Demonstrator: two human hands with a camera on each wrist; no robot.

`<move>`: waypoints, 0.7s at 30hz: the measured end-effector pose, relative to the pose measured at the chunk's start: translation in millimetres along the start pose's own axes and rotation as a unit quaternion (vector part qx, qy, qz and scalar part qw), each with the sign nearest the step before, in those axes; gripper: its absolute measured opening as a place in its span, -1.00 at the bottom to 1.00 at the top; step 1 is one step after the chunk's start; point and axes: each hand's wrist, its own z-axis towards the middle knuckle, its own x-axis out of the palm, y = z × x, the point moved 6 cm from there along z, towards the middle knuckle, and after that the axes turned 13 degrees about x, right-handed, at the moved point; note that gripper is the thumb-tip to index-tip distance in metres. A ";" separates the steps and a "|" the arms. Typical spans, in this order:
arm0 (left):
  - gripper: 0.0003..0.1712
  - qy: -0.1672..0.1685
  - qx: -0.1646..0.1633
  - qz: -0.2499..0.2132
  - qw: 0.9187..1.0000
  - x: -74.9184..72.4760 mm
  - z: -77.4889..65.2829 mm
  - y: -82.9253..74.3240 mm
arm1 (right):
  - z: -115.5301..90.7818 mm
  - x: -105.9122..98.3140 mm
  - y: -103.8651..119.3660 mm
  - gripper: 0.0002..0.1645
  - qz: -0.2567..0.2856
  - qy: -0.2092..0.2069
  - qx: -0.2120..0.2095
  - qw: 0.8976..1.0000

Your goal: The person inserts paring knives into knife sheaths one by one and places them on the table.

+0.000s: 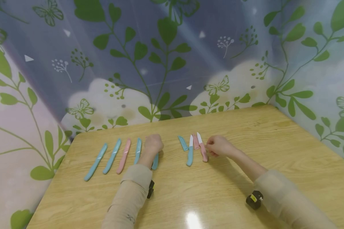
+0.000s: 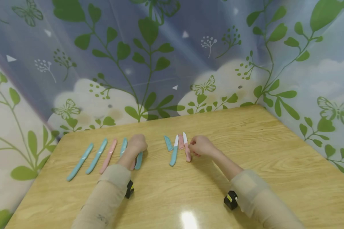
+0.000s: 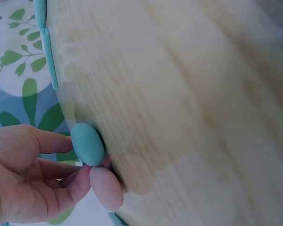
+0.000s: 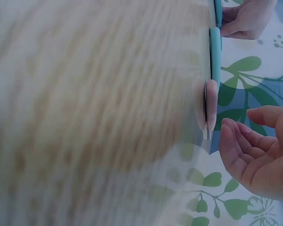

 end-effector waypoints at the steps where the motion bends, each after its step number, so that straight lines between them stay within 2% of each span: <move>1: -0.72 -0.001 -0.002 -0.006 1.000 0.1 0.0 0.6 | 0.8 0.7 1.3 -0.81 -0.011 -0.003 -0.005 1.000; 5: -0.71 -0.006 0.000 -0.013 1.000 -0.8 0.4 1.0 | 4.9 4.0 6.6 -0.85 -0.090 -0.024 -0.030 0.995; 8: -0.77 -0.022 0.004 -0.027 0.999 -4.2 0.5 -3.0 | 8.5 7.7 11.2 -0.78 -0.148 -0.031 -0.048 0.987; 10: -0.79 -0.038 0.003 -0.061 0.997 -6.9 0.5 -8.1 | 10.4 9.5 13.9 -0.68 -0.162 -0.030 -0.052 0.985; 12: -0.83 -0.053 0.016 -0.095 0.994 -9.7 2.6 -16.9 | 12.4 10.2 16.1 -0.62 -0.165 -0.029 -0.044 0.985; 15: -0.84 -0.069 0.052 -0.119 0.989 -12.8 8.2 -34.5 | 14.0 10.7 19.9 -0.62 -0.166 -0.029 -0.034 0.985; 17: -0.81 -0.071 0.091 -0.106 0.988 -13.8 12.9 -49.2 | 15.3 12.1 22.1 -0.63 -0.171 -0.025 -0.029 0.984; 21: -0.69 -0.050 0.156 -0.094 0.982 -9.5 21.5 -81.3 | 16.3 14.2 22.6 -0.58 -0.177 -0.016 -0.033 0.983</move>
